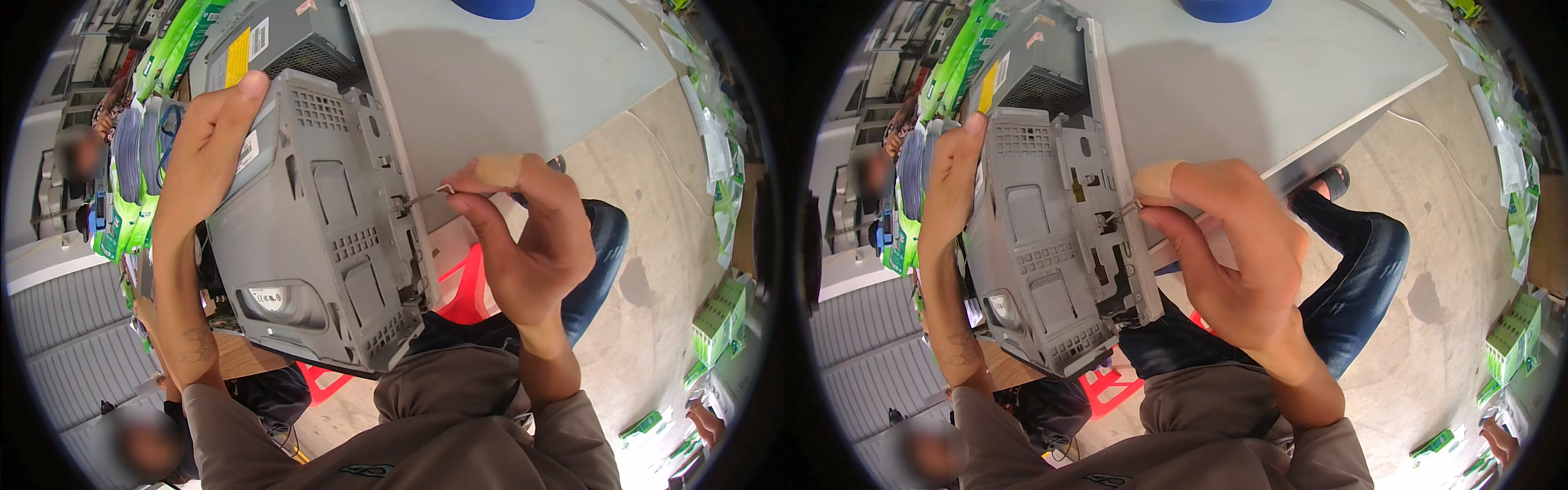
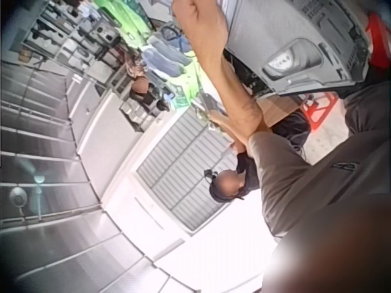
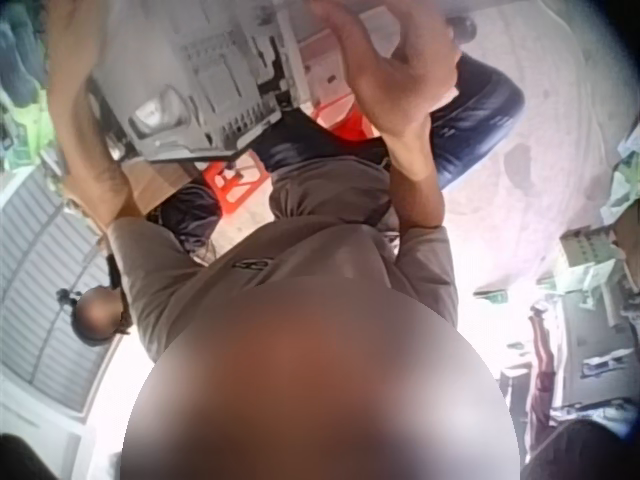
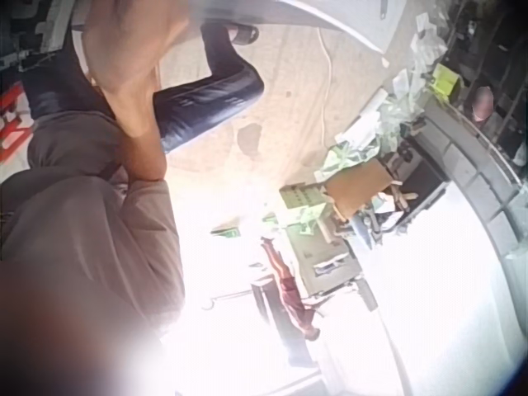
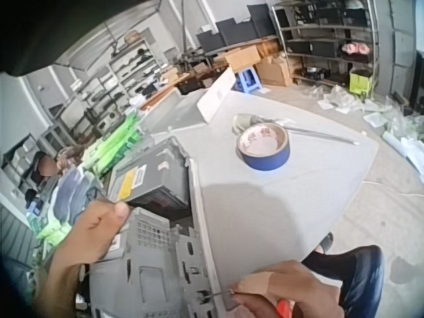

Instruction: The person reassembles a computer by inserting a drive bay into the chassis and connecting a blue cable to the motherboard.

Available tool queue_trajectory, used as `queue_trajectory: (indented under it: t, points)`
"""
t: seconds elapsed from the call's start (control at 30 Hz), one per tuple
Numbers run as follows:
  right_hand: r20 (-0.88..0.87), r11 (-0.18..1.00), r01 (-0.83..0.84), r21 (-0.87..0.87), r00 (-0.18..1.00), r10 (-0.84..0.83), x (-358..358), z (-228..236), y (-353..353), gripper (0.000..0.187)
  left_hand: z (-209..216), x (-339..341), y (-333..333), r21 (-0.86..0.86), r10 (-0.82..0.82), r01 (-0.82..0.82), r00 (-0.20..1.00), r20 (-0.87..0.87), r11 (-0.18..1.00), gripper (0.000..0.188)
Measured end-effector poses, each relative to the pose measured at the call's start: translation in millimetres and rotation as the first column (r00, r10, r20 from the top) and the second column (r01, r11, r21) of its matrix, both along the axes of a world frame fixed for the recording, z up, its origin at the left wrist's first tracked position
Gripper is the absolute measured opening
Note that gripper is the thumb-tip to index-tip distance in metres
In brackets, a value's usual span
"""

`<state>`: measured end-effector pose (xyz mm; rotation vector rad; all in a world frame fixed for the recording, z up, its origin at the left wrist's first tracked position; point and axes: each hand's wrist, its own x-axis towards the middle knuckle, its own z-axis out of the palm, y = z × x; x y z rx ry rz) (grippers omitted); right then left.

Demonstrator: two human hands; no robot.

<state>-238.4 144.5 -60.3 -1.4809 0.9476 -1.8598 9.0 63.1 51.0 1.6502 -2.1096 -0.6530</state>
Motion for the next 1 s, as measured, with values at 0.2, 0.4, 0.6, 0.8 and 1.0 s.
queue_trajectory:
  t: [0.2, 0.4, 0.6, 0.8, 1.0]
  points:
    - [0.043, 0.999, -0.039, -0.017, 0.998, 0.040, 2.0, 1.1, 0.2, 0.036, 0.7, 5.4, 1.1, -0.089, 0.100, -0.098, 0.995, 0.010, 0.991, 0.054]
    - [0.005, 0.994, -0.110, -0.026, 0.994, 0.110, -3.8, 7.1, -2.1, 0.040, -7.4, 16.6, -1.5, -0.065, 0.189, -0.190, 0.982, -0.013, 0.980, 0.056]
    - [-0.043, 0.990, -0.137, -0.038, 0.990, 0.135, -12.3, -2.4, -2.9, 0.044, -7.4, -2.0, 2.2, -0.015, 0.137, -0.137, 0.991, 0.013, 0.991, 0.057]
    - [-0.238, 0.999, -0.037, -0.010, 0.971, 0.033, -17.8, -9.5, -0.6, 0.044, -13.1, -20.5, 1.3, 0.020, 0.009, -0.010, 0.998, 0.060, 1.000, 0.054]
    - [-0.343, 0.996, 0.078, 0.045, 0.937, -0.058, -19.1, -11.5, 3.5, 0.038, -14.0, -23.3, 2.2, -0.021, -0.023, 0.025, 0.994, 0.110, 0.999, 0.052]
